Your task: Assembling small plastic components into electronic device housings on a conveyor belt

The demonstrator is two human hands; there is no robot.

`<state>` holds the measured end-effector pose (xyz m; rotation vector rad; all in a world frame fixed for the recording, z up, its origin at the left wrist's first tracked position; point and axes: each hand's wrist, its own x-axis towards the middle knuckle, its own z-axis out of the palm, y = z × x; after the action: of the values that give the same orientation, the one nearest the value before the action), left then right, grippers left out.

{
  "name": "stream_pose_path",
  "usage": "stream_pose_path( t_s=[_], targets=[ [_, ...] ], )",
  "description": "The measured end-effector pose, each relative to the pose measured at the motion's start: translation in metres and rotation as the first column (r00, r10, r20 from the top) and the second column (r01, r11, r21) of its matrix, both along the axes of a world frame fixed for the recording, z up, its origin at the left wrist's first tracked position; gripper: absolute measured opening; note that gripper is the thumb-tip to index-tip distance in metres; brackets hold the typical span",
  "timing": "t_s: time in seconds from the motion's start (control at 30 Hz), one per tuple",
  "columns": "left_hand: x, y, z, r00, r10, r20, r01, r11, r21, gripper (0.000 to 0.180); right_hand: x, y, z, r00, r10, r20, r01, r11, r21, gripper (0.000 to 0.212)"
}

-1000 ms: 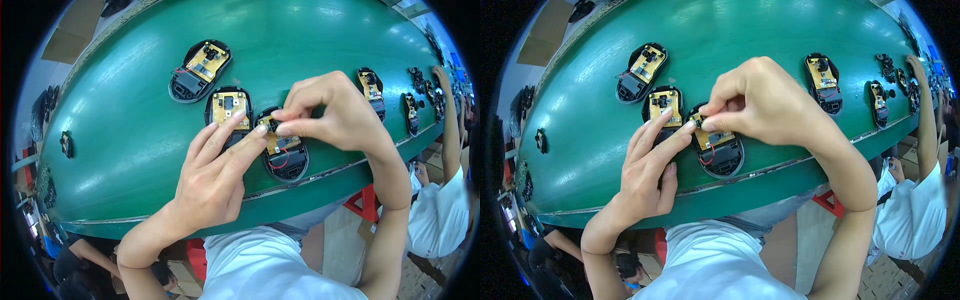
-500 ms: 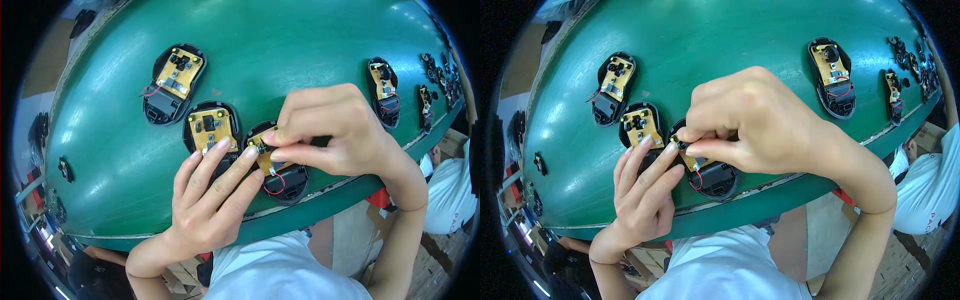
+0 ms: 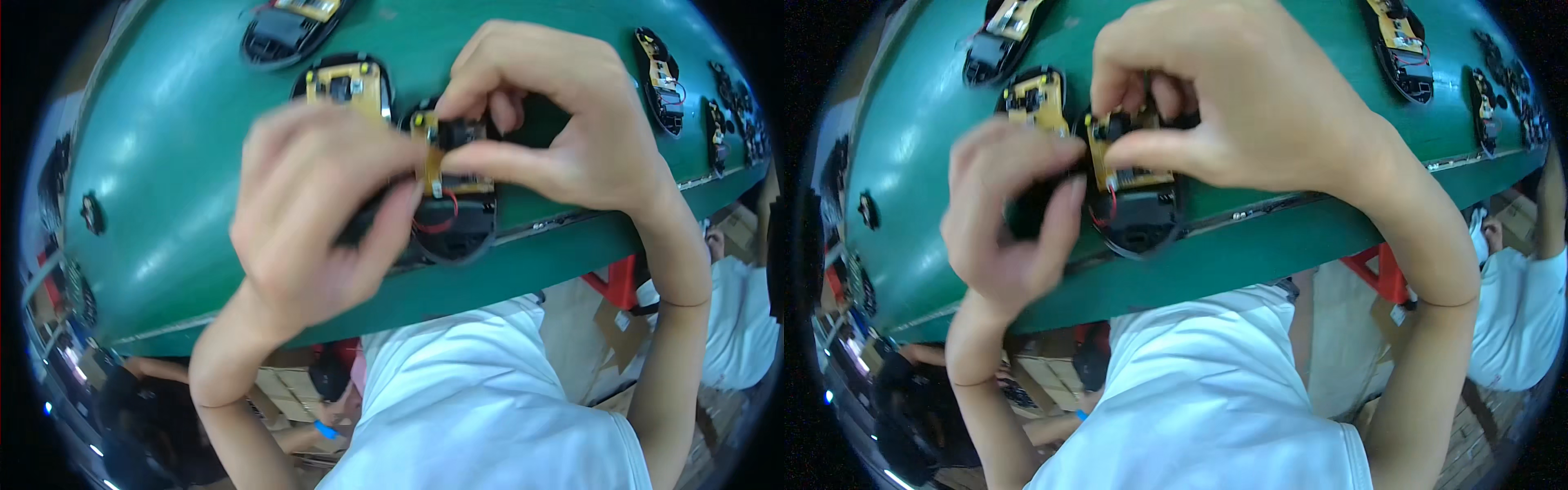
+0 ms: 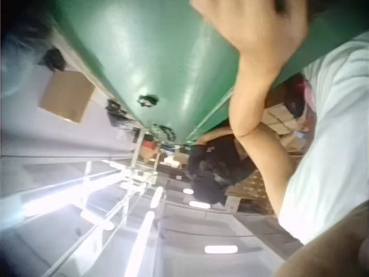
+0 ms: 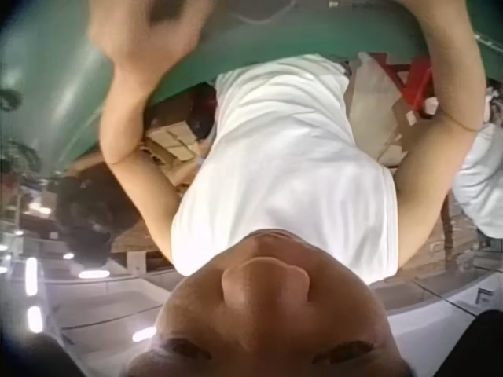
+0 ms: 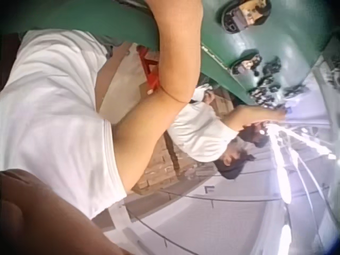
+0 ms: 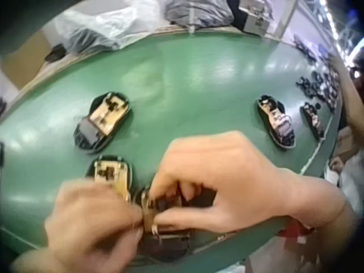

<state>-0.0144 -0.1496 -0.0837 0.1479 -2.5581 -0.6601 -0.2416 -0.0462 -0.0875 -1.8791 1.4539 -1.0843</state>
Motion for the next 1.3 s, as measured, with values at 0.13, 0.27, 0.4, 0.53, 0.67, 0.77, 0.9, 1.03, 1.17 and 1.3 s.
stream_pose_path(
  t_s=[0.13, 0.27, 0.4, 0.53, 0.67, 0.77, 0.9, 1.03, 1.17, 1.3],
  targets=[
    [-0.008, -0.010, -0.006, 0.998, 0.062, -0.025, -0.061, 0.997, 0.047, 0.036, 0.000, -0.003, 0.002, 1.000, 0.011, -0.013, -0.012, 0.992, -0.129, 0.024],
    [-0.026, -0.018, -0.025, 0.929, 0.016, -0.369, 0.017, 0.996, 0.086, 0.030, 0.004, 0.003, 0.004, 0.995, -0.086, -0.058, 0.086, 0.996, 0.007, 0.023],
    [-0.024, -0.007, -0.011, 0.976, 0.218, -0.003, -0.217, 0.969, -0.114, 0.026, 0.002, 0.007, -0.001, 0.986, -0.151, 0.074, 0.145, 0.986, 0.079, 0.021],
    [-0.033, -0.004, -0.017, 0.976, 0.180, -0.122, -0.161, 0.976, 0.149, 0.027, -0.010, 0.004, 0.001, 0.998, -0.056, 0.028, 0.056, 0.998, -0.024, 0.018],
    [-0.044, 0.010, -0.010, 0.960, 0.176, -0.217, -0.162, 0.984, 0.078, 0.027, 0.005, 0.012, 0.023, 0.978, -0.183, -0.098, 0.192, 0.977, 0.092, 0.016],
    [-0.041, 0.008, -0.010, 0.964, 0.170, -0.206, -0.155, 0.984, 0.084, 0.024, 0.006, 0.013, 0.026, 0.986, -0.163, 0.023, 0.155, 0.966, 0.205, 0.016],
    [-0.031, -0.004, -0.018, 0.993, 0.107, -0.053, -0.098, 0.983, 0.156, 0.023, 0.006, 0.012, 0.022, 0.985, -0.151, -0.085, 0.149, 0.988, -0.036, 0.015],
    [-0.033, -0.003, -0.015, 0.988, 0.130, -0.077, -0.120, 0.985, 0.123, 0.017, 0.008, 0.015, 0.035, 0.980, -0.186, -0.075, 0.186, 0.983, -0.013, 0.016],
    [-0.036, 0.003, -0.012, 0.985, 0.124, -0.120, -0.133, 0.988, -0.077, 0.016, -0.008, 0.010, 0.009, 0.981, -0.160, -0.107, 0.152, 0.985, -0.081, 0.016],
    [-0.038, 0.010, -0.014, 0.977, 0.193, -0.095, -0.194, 0.981, -0.003, 0.017, -0.008, 0.009, 0.009, 0.990, -0.130, 0.051, 0.130, 0.991, 0.010, 0.016]
  ],
)
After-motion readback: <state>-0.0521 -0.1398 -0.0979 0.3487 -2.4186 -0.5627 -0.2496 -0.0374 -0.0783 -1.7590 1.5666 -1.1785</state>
